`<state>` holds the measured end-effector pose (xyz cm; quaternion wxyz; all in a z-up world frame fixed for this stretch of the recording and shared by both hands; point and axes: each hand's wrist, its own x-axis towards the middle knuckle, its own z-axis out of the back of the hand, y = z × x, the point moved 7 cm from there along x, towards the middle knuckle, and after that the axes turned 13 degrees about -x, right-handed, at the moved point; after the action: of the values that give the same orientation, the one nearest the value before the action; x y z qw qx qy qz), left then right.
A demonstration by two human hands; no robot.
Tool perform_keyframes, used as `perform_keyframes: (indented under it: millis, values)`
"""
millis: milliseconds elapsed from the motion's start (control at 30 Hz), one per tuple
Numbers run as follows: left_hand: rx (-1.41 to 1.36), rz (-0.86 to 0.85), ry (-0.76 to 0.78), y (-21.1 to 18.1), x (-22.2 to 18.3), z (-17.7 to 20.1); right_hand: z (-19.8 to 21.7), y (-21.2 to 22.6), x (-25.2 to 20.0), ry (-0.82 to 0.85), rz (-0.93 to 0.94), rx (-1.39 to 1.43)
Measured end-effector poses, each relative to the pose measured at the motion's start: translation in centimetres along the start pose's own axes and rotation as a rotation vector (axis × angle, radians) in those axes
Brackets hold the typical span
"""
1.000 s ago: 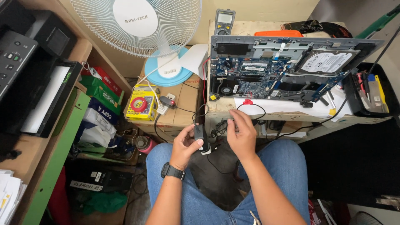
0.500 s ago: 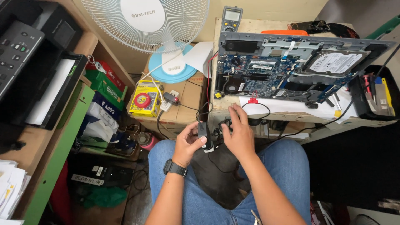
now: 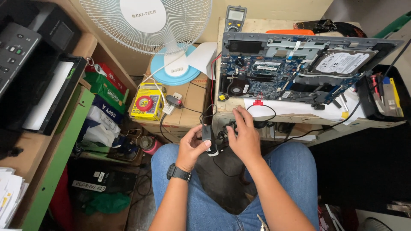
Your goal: Reassembling a laptop by connecting internal components and attaching the bottom cover.
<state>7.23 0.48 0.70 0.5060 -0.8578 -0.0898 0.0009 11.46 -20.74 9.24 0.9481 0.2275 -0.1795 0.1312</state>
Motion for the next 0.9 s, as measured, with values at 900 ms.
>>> perform_keyframes:
  millis: [900]
  values:
    - [0.044,0.012,-0.005,0.2,0.0,0.1,2.1,0.8,1.3,0.2,0.0,-0.082]
